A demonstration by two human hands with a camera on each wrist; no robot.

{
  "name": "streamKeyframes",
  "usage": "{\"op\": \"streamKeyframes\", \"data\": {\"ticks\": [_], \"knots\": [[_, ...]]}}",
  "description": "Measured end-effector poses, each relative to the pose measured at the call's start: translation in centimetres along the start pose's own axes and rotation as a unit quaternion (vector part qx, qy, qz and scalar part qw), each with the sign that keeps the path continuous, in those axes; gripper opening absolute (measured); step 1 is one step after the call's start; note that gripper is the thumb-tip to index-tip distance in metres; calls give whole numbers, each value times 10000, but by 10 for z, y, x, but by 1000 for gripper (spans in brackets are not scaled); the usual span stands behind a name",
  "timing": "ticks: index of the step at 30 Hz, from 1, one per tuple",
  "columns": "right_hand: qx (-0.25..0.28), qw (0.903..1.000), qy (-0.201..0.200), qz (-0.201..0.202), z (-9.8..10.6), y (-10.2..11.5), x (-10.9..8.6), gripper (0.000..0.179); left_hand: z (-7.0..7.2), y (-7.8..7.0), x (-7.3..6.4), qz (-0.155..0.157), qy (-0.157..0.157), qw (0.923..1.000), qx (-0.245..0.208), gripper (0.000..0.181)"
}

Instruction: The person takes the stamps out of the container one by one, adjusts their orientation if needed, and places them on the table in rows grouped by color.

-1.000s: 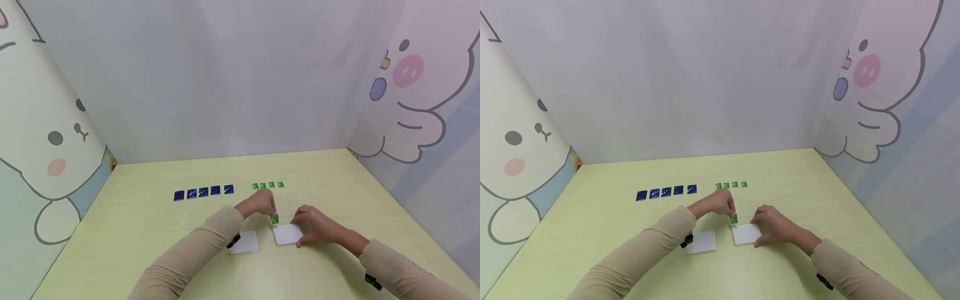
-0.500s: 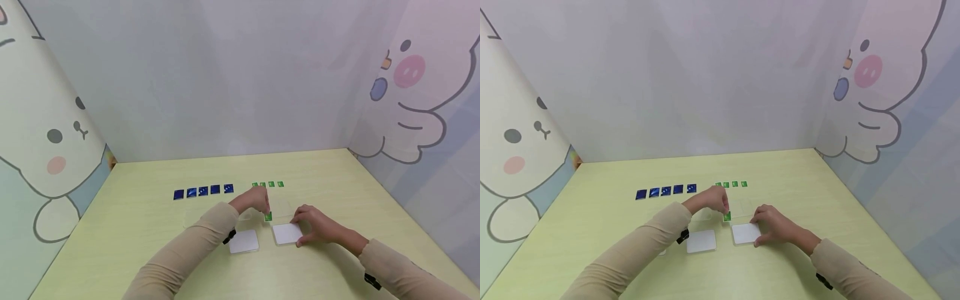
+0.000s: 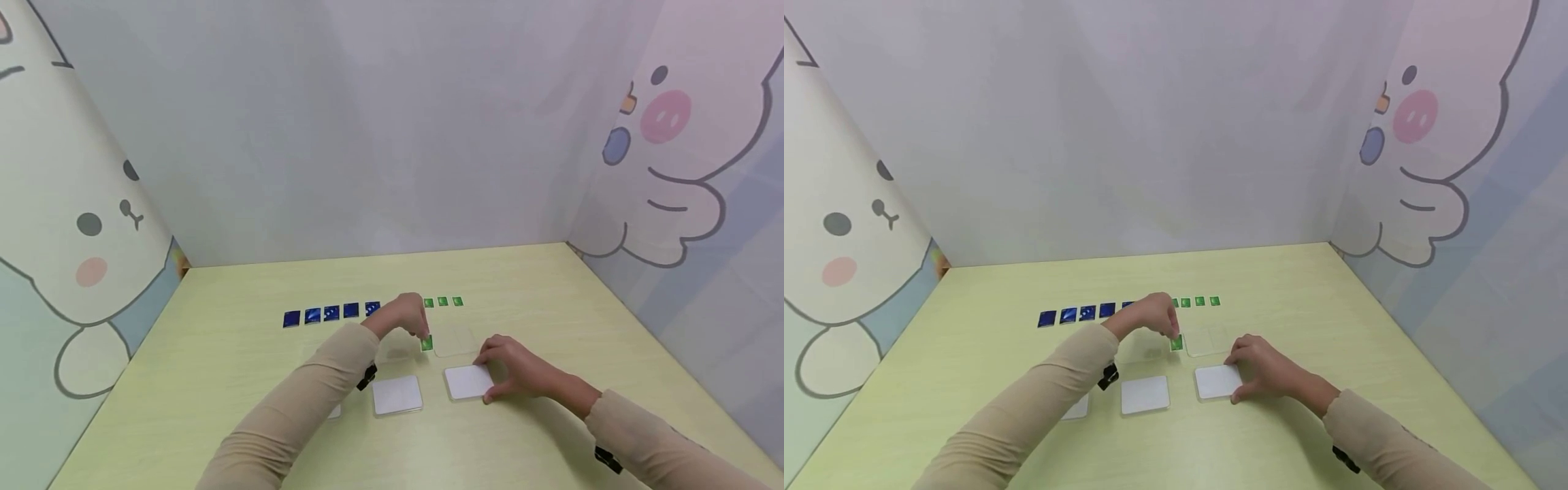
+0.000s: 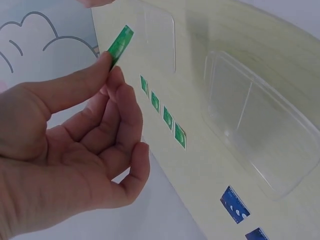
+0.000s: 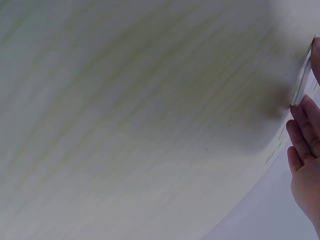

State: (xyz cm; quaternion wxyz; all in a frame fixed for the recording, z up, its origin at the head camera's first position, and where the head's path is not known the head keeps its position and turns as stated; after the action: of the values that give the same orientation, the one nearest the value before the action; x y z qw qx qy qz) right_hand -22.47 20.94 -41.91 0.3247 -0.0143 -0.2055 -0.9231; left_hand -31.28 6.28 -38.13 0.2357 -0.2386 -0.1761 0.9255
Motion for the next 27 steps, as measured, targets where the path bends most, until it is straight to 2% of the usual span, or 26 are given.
{"op": "streamKeyframes", "data": {"ticks": [12,20,27], "knots": [[-13,9999,-95,70,2,2,1,50,14,13,-1,160,52,9998,116,9],[-15,10000,-81,28,1,2,1,52,17,18,-2,207,148,9997,39,8],[38,10000,-85,9,-1,0,-2,52,16,25,-1,379,154,9991,-68,9]]}}
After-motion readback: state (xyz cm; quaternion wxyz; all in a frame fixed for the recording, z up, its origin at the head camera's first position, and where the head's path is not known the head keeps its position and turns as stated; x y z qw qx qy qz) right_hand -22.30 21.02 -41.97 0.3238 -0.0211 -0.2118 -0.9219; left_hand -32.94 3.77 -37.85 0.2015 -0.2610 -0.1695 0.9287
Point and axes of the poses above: each hand's wrist, its own x-axis towards the middle knuckle, its own z-axis out of the back of the hand, y = z × x, the point moved 9 cm from there along x, towards the middle knuckle, and after that the axes turned 2 degrees about x, right-handed, at the moved point
